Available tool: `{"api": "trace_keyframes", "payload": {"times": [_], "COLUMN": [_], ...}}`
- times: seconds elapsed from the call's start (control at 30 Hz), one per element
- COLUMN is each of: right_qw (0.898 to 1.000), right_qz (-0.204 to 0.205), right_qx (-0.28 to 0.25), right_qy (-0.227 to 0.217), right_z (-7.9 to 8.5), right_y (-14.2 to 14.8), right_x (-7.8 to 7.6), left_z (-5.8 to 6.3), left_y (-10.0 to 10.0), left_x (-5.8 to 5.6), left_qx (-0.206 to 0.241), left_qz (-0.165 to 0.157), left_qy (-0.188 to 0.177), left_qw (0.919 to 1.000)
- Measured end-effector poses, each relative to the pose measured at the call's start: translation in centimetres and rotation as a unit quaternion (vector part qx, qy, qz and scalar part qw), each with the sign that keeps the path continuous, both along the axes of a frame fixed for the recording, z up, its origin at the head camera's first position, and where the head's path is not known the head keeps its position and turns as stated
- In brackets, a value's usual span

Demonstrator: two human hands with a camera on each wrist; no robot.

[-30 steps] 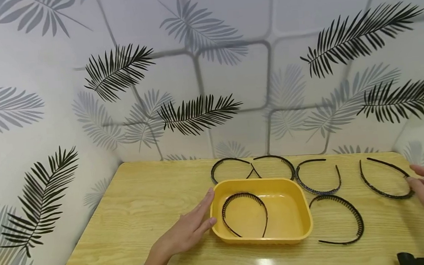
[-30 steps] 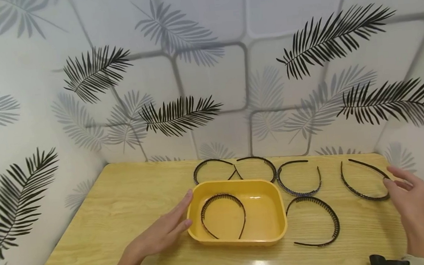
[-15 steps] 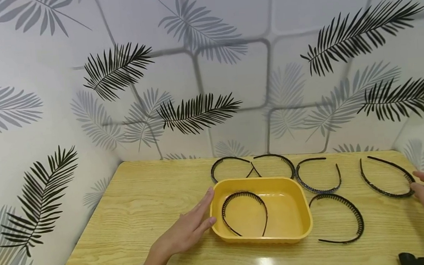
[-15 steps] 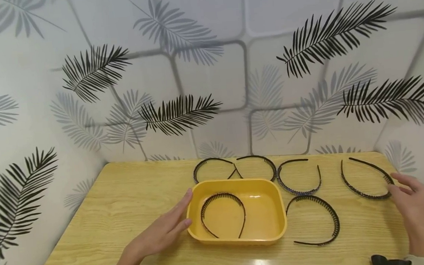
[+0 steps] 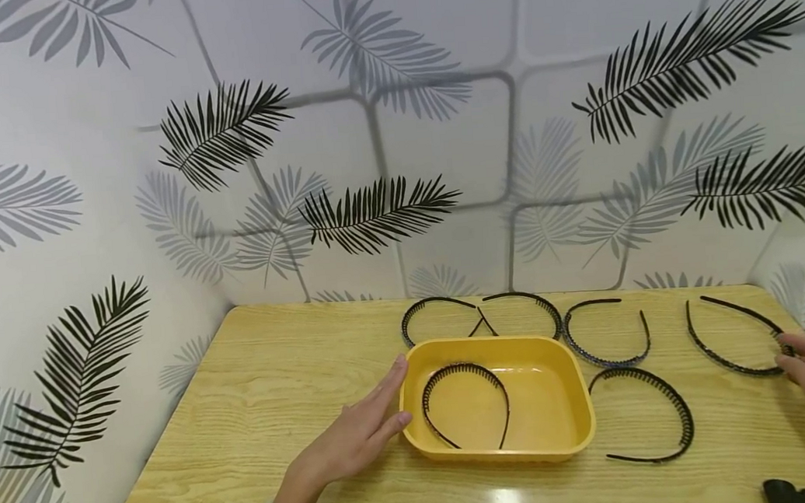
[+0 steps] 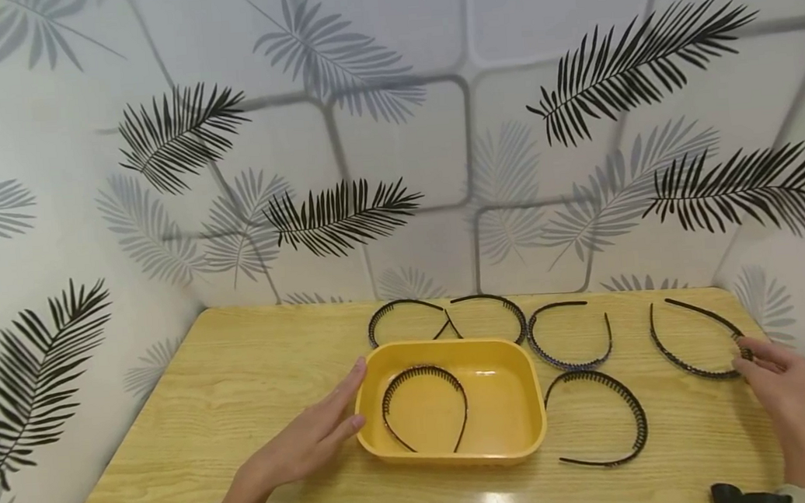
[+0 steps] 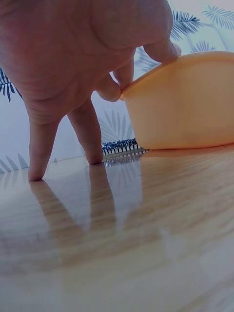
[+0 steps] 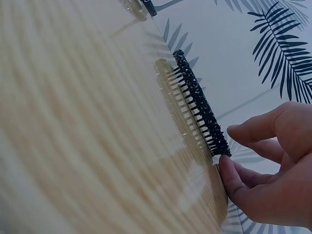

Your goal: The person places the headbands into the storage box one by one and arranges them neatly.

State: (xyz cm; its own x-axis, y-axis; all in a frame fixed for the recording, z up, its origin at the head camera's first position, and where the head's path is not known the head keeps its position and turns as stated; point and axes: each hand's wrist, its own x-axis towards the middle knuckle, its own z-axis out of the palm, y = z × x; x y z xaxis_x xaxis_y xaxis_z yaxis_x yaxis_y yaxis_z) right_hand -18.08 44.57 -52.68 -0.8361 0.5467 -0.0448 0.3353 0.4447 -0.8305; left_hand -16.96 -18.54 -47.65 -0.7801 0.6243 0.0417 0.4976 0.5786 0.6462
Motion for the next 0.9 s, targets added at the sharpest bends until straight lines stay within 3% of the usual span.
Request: {"api": "trace_keyframes", "payload": {"times": [0.23, 0.6, 0.9], "right_qw": [0.999, 0.998, 0.998], "right_qz": [-0.004, 0.004, -0.031], "right_qx": [-0.007, 0.006, 0.012], "right_qy": [-0.049, -0.068, -0.058], "right_z": [-0.5, -0.8, -1.2], "right_y": [0.5, 0.8, 1.4], "right_x": [-0.8, -1.2, -1.5], "left_z": [0.1, -0.1, -0.1], "left_y": [0.0, 0.0, 0.0], "left_x": [0.1, 0.0, 0.0], "left_qx": [-0.006, -0.002, -0.003], "left_qz": [0.007, 0.004, 0.003], "left_qy": [-0.006, -0.002, 0.000], "left_qw": [0.9999, 1.0000, 1.0000]}}
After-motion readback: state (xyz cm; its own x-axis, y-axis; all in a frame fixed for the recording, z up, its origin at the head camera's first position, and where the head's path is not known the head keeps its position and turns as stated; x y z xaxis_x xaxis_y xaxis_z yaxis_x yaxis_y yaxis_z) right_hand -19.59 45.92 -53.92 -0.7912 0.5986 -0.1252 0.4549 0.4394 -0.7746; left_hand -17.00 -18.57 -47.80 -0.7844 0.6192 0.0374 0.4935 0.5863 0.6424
